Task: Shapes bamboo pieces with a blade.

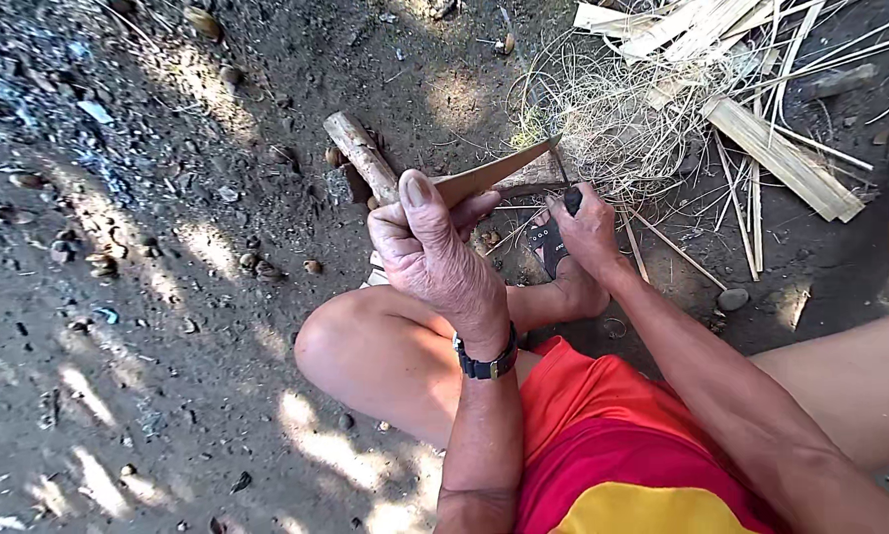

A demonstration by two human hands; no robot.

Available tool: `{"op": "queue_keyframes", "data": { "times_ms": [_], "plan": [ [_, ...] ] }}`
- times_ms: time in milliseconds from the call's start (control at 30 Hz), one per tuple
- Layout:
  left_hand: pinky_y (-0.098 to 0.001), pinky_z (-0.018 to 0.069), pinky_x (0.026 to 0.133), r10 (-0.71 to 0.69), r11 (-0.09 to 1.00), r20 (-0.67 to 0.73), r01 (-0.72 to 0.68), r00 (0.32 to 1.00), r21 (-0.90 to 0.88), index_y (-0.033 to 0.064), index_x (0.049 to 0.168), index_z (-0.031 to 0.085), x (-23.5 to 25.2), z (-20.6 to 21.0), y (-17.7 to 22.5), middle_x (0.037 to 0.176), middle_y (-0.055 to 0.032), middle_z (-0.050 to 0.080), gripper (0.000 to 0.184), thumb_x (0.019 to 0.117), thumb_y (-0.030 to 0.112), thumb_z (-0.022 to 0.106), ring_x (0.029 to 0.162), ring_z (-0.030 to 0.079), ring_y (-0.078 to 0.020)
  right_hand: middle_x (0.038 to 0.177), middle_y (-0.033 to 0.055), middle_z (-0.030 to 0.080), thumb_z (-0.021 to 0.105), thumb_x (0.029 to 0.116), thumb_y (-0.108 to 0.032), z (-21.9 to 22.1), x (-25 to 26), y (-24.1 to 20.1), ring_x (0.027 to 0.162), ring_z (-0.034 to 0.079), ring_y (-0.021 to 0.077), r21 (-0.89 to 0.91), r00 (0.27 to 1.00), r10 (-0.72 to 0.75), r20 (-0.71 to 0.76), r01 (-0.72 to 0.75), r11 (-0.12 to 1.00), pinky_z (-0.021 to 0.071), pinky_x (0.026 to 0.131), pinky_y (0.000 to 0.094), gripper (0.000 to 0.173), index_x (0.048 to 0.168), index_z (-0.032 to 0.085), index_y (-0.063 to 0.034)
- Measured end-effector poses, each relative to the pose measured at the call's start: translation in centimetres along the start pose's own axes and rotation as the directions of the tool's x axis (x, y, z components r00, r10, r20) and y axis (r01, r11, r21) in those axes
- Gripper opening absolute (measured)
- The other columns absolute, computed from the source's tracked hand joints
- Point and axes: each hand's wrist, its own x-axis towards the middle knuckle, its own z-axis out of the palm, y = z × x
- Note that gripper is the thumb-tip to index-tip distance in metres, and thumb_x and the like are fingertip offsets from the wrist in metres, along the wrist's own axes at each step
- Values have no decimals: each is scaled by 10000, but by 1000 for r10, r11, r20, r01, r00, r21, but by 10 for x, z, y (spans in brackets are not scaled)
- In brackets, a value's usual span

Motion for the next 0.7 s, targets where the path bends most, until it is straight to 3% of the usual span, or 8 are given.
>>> {"op": "queue_keyframes", "data": {
  "times_ms": [133, 233, 300, 367, 500, 533, 633, 700],
  "plan": [
    [-393, 668, 776, -2, 1000, 37, 2, 999, 13, 89, 1125, 526, 1, -2, 3, 954, -105, 699, 184, 1109, 262, 468, 830, 757, -262, 869, 107, 713, 666, 1003, -389, -15, -24, -11, 744, 702, 222, 10, 929, -355, -102, 358, 934, 591, 664, 438, 377, 1088, 682, -21],
    [-388, 663, 761, 12, 1000, 47, -12, 999, -3, 78, 1136, 520, 4, -9, -1, 952, -120, 697, 188, 1112, 253, 459, 815, 752, -270, 876, 147, 720, 639, 1005, -423, -9, -8, 24, 807, 717, 304, -52, 997, -71, -6, 70, 996, 581, 756, 537, 406, 1105, 685, -31],
    [-391, 655, 776, 14, 1000, 60, -14, 998, -10, 77, 1150, 511, 3, -13, -2, 993, -129, 692, 189, 1117, 249, 440, 839, 743, -275, 928, 193, 714, 636, 1000, -433, -10, 4, 40, 901, 704, 378, -83, 984, 160, 82, -154, 985, 544, 844, 609, 442, 1147, 680, -19],
    [-386, 640, 819, 10, 1000, 103, -7, 995, -24, 82, 1194, 502, 0, -18, -5, 1070, -124, 675, 191, 1122, 234, 413, 901, 730, -263, 888, 175, 713, 646, 992, -450, -18, -4, 33, 852, 708, 350, -72, 991, 99, 88, -93, 993, 557, 810, 584, 450, 1124, 684, -22],
    [-396, 609, 858, 14, 998, 174, -3, 985, -63, 74, 1272, 485, -3, -22, -10, 1182, -118, 627, 220, 1102, 195, 419, 976, 684, -252, 858, 127, 723, 668, 993, -399, -31, -28, 17, 757, 716, 250, -30, 947, -321, -19, 321, 947, 597, 693, 469, 385, 1057, 699, -21],
    [-389, 607, 859, 9, 998, 180, 2, 984, -62, 71, 1298, 479, -3, -24, -10, 1216, -123, 621, 241, 1098, 193, 419, 990, 683, -249, 864, 136, 725, 662, 998, -403, -30, -25, 25, 769, 719, 266, -53, 954, -301, -4, 301, 952, 596, 704, 488, 389, 1053, 702, -21],
    [-414, 604, 896, 7, 998, 205, 6, 979, -61, 55, 1334, 467, 2, -26, -7, 1300, -149, 609, 276, 1093, 177, 413, 1055, 683, -273, 901, 194, 714, 652, 989, -466, -28, 7, 59, 868, 710, 377, -155, 988, 41, 150, -18, 988, 554, 816, 626, 450, 1090, 699, -30],
    [-457, 588, 957, 6, 997, 242, 12, 970, -72, 46, 1349, 460, 3, -25, -8, 1339, -165, 591, 294, 1086, 164, 404, 1139, 661, -307, 868, 184, 703, 664, 980, -467, -36, 12, 58, 839, 701, 374, -179, 984, 35, 177, -3, 984, 547, 787, 623, 439, 1064, 698, -37]
  ]
}}
